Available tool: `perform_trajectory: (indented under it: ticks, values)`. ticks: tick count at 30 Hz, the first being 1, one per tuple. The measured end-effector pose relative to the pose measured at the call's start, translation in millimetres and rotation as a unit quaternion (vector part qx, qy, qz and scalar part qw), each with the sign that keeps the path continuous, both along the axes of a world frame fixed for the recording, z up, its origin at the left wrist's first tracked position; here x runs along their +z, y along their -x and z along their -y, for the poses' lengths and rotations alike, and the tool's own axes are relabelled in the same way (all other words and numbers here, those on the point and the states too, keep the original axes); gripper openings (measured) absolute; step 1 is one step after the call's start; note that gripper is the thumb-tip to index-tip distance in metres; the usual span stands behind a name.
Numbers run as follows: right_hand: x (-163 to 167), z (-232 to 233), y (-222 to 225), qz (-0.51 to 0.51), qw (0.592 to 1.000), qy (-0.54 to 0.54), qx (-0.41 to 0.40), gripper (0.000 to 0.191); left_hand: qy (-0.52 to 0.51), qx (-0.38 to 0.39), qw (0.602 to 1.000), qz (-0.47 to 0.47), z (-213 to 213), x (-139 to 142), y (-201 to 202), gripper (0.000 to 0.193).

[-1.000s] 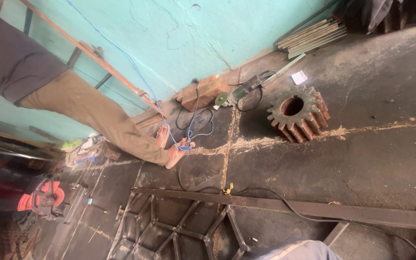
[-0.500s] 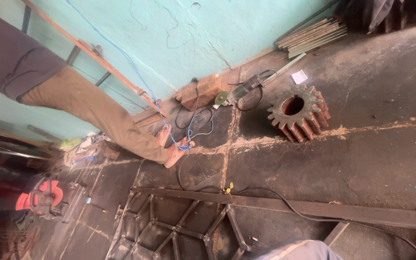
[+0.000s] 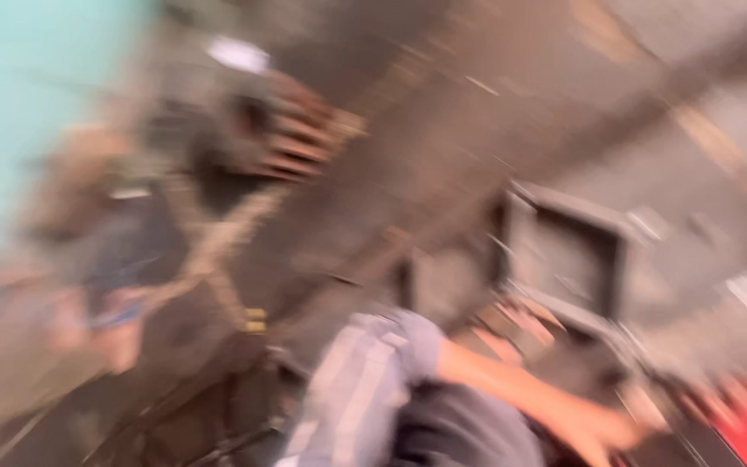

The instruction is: The person sits on the floor holding an angle grinder with both hands and grinds the welded joints of a metal lattice panel, producing sparks as they smooth the seams, repositioning along the frame to grind different joints.

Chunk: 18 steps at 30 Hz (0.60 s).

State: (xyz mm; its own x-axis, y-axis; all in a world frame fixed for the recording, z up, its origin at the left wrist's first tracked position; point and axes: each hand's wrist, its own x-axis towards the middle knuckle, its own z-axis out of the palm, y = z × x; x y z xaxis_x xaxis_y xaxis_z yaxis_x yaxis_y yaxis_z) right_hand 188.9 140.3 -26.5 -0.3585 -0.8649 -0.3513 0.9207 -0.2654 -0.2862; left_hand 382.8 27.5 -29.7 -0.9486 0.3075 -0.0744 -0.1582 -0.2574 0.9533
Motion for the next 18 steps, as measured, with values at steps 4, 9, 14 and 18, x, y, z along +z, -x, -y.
perform_trajectory:
  ticks: [4, 9, 14, 18]
  values:
    - [5, -65, -12, 0.019, 0.998, 0.038, -0.050, 0.086, -0.036, -0.018, 0.999, -0.013, -34, -11, -11, 0.087]
    - [23, -64, -24, 0.011, 0.995, 0.047, -0.082, 0.084, 0.017, -0.015, 0.999, 0.028, -31, 11, -11, 0.082]
    - [32, -56, -23, -0.094, 0.993, -0.040, -0.057, 0.079, -0.052, 0.011, 0.998, 0.016, -22, 18, -13, 0.080]
    - [42, -48, -23, -0.070, 0.996, -0.019, -0.058, 0.080, -0.009, 0.007, 1.000, 0.023, -23, 17, -13, 0.076]
